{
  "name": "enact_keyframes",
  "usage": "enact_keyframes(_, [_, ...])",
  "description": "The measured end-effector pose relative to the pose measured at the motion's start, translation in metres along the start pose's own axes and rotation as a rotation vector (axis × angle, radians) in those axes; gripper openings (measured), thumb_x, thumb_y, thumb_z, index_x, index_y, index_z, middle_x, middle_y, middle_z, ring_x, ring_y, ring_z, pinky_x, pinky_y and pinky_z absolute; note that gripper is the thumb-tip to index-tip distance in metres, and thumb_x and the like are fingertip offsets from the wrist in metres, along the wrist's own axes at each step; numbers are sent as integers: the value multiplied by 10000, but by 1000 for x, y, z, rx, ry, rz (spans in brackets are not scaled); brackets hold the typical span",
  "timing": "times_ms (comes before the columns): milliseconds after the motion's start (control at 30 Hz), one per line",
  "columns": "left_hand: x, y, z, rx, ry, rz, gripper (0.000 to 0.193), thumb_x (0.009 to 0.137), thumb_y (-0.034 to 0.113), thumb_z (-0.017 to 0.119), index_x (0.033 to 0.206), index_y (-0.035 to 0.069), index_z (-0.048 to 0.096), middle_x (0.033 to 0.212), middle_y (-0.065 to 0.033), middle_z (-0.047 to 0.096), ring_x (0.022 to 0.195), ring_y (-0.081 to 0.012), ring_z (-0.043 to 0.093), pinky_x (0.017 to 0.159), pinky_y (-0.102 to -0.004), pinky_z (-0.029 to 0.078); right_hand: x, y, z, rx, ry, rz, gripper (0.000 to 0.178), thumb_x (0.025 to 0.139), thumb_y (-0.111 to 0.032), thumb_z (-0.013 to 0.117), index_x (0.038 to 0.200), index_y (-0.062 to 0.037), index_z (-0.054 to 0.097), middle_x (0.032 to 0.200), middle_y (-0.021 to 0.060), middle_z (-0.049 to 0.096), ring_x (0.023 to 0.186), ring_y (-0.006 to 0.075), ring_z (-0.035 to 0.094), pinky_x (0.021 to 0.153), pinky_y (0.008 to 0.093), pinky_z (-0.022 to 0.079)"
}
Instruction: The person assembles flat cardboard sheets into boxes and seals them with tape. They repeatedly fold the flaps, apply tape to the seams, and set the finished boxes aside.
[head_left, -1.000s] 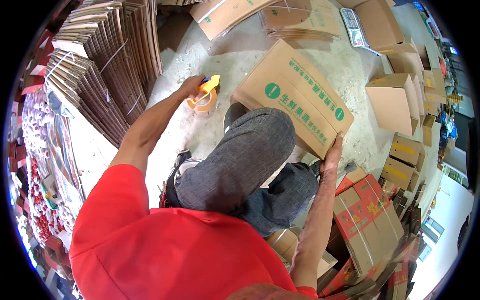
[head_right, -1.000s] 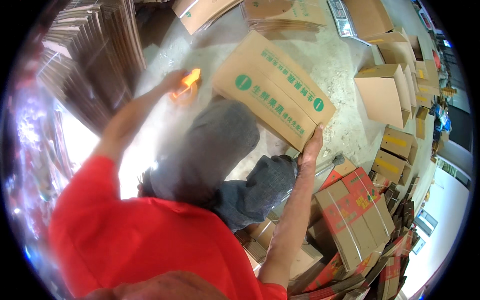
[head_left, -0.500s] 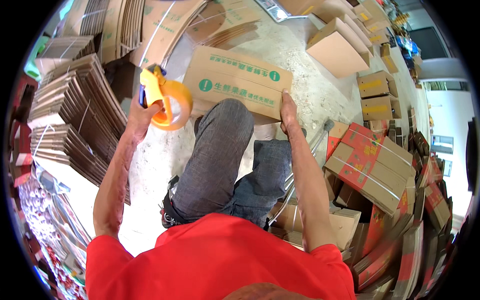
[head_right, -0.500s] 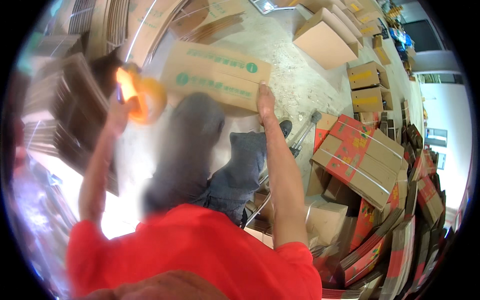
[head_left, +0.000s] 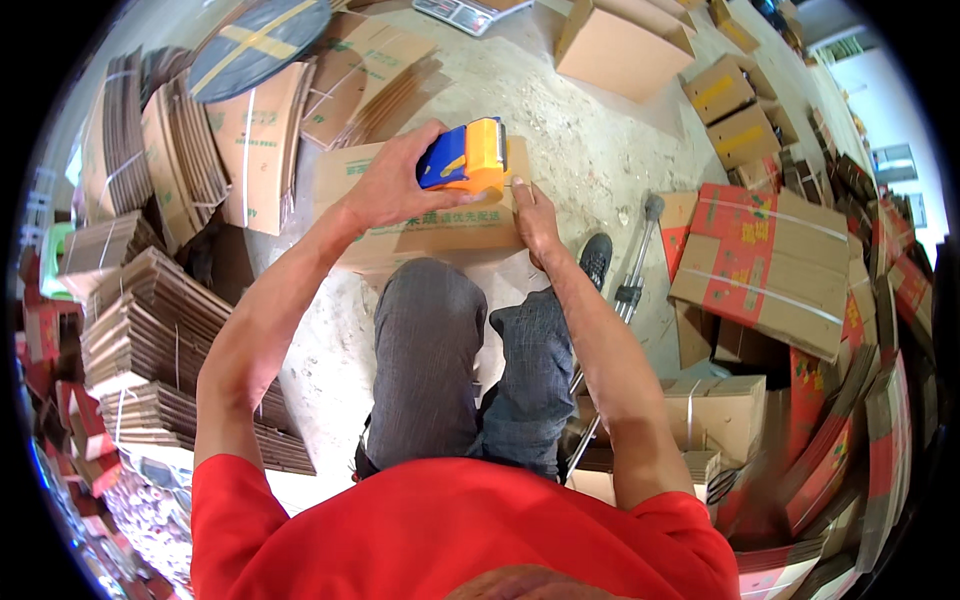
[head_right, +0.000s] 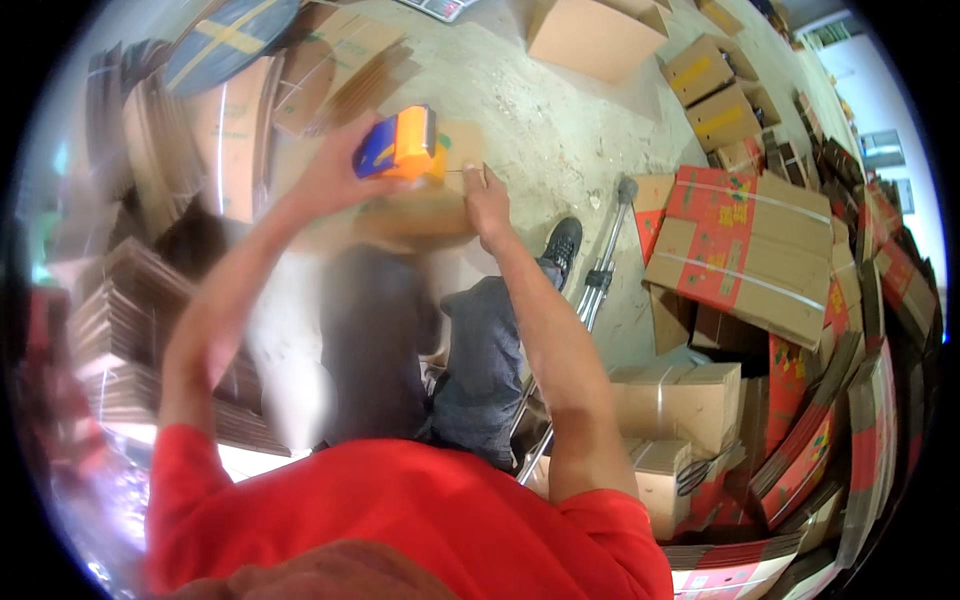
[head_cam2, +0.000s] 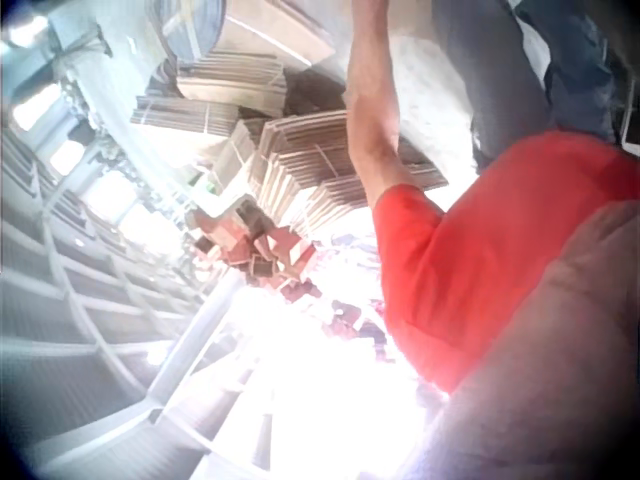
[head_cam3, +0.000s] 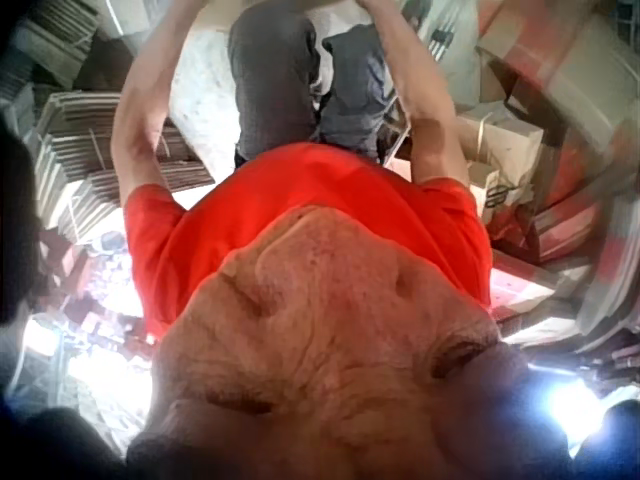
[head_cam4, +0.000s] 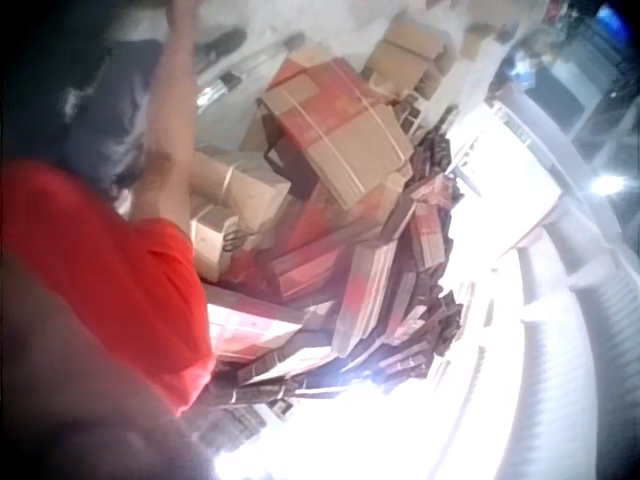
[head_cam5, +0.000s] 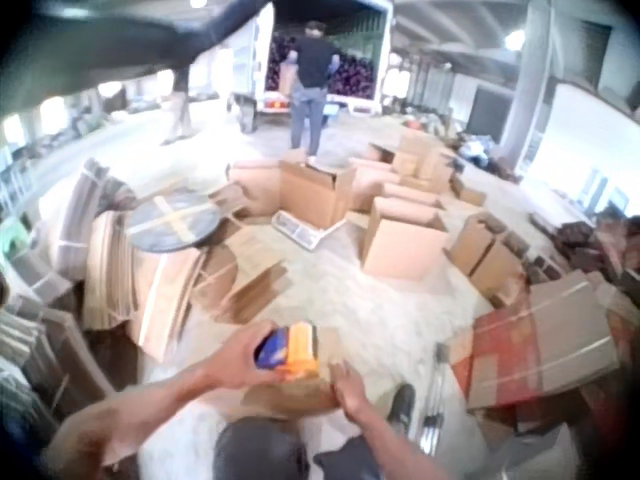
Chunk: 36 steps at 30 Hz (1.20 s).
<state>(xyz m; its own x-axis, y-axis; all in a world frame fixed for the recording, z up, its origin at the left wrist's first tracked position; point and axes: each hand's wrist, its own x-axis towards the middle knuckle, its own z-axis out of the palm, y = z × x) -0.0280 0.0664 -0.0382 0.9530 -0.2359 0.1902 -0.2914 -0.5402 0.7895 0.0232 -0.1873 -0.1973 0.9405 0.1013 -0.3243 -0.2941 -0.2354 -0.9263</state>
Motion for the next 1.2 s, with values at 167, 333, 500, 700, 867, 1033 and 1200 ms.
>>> enact_keyframes(167, [7, -21, 11, 110, -1, 123, 613, 770, 402, 894, 1121, 34, 552, 941, -190, 630, 842, -390, 620, 760, -420, 500, -15, -24, 1, 18, -24, 62, 724, 1017, -488, 566, 1471, 73, 506, 1362, 265, 641, 1256, 329, 616, 1072, 390, 448])
enact_keyframes(333, [21, -14, 13, 175, -39, 119, 592, 782, 392, 883, 1099, 39, 530, 929, -191, 622, 826, -396, 621, 740, -431, 501, 8, 15, -4, -251, 179, -160, 548, 1051, -417, 534, 1377, 17, 611, 1136, 180, 713, 990, 269, 651, 910, 353, 506])
enact_keyframes(500, [13, -7, 8, 140, -78, 8, 589, 789, 401, 874, 1080, 34, 517, 930, -201, 617, 835, -414, 612, 747, -447, 498, -24, -62, -16, -548, 349, -555, 503, 1037, -416, 506, 1203, 25, 682, 1254, 253, 676, 1113, 430, 618, 1010, 499, 450])
enact_keyframes(700, [16, 3, 10, 179, -86, 74, 588, 809, 418, 854, 1089, 34, 509, 976, -225, 628, 899, -444, 618, 783, -473, 498, -48, -109, -5, -113, 77, -360, 489, 1094, -382, 433, 888, 12, 636, 762, 70, 581, 744, 212, 521, 732, 373, 437])
enact_keyframes(867, [16, 1, 10, 211, -81, 87, 587, 804, 394, 860, 1093, 39, 493, 973, -233, 640, 928, -457, 626, 790, -488, 501, -51, -105, -3, 40, -31, -260, 509, 1113, -395, 399, 848, -2, 587, 781, 7, 518, 749, 127, 444, 711, 333, 413])
enact_keyframes(1033, [15, 0, 13, 233, -63, 85, 584, 791, 372, 872, 1089, 47, 490, 973, -228, 653, 947, -455, 633, 803, -495, 506, -54, -109, 0, 18, -32, -316, 495, 1113, -391, 396, 848, -13, 574, 801, -3, 508, 759, 119, 425, 716, 324, 403])
enact_keyframes(1200, [15, 4, 13, 266, -60, 75, 580, 788, 371, 873, 1083, 51, 490, 968, -218, 653, 946, -451, 634, 810, -500, 509, -63, -117, 2, 39, -15, -321, 483, 1111, -378, 399, 864, -7, 585, 810, 2, 517, 771, 119, 436, 725, 321, 407])
